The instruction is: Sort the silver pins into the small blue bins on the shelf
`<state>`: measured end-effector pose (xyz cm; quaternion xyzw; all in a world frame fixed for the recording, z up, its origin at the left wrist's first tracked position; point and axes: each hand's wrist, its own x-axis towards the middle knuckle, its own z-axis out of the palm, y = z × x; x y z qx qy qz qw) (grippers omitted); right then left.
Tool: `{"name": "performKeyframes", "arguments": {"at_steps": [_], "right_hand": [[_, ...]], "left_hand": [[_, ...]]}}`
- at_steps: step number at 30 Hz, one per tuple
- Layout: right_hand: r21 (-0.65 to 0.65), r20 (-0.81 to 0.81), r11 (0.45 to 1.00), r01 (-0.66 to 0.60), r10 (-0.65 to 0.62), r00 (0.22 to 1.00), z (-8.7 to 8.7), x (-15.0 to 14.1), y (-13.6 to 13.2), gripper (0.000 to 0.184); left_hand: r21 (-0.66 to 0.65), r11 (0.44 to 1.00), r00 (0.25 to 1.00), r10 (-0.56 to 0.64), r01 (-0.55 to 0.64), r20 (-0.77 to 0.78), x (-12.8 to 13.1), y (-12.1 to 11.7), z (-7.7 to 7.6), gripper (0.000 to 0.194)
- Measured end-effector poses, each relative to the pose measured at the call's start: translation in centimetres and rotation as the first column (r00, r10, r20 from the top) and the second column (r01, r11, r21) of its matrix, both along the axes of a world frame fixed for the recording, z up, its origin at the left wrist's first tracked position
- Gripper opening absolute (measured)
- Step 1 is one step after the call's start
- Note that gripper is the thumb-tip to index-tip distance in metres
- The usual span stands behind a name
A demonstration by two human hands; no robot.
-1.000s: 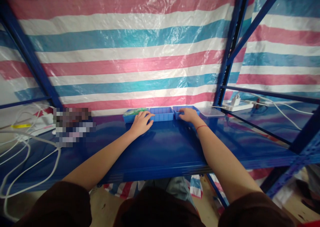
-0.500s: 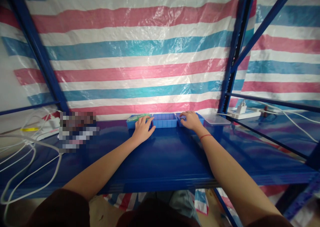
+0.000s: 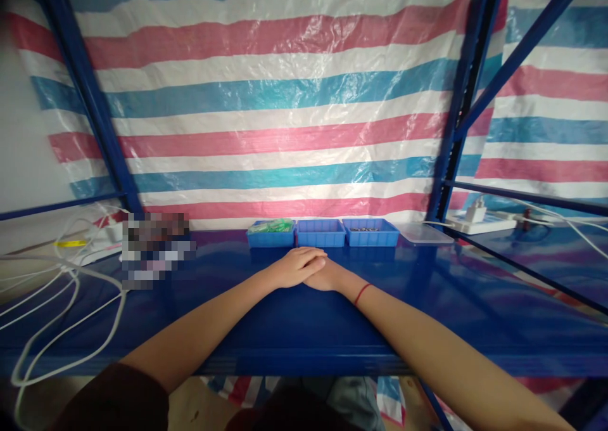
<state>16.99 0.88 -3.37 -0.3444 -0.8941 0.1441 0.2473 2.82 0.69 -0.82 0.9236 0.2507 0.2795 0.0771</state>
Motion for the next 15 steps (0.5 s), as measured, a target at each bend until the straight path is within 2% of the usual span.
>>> {"name": "performKeyframes", "arguments": {"at_steps": [4,7,9,12,15], "right_hand": [[0.055,0.046,0.998,0.043,-0.046,0.998,0.3,0.2,-0.1,0.031],[0.078,0.048,0.997,0.006,-0.009,0.999,1.3,-0.2,-0.7,0.033],[0.09,0.066,0.995,-0.034,0.028,0.997,1.9,-0.4,-1.1,0.038],[0.093,0.103,0.996,-0.015,0.005,0.995,2.5,-0.6,-1.5,0.048],[0.058,0.143,0.997,0.044,-0.052,0.988,2.7,-0.5,-1.7,0.058]], "left_hand": [[-0.002,1.0,0.999,0.009,-0.009,-0.031,0.0,0.0,0.1,0.043],[0.115,0.988,0.993,0.112,-0.107,-0.037,-0.5,0.4,0.7,0.043],[0.221,0.942,0.966,0.257,-0.252,0.003,-1.3,1.0,1.1,0.042],[0.306,0.83,0.88,0.471,-0.467,0.066,-3.0,2.1,1.5,0.042],[0.324,0.765,0.806,0.591,-0.556,-0.012,-4.5,2.9,1.8,0.039]]}}
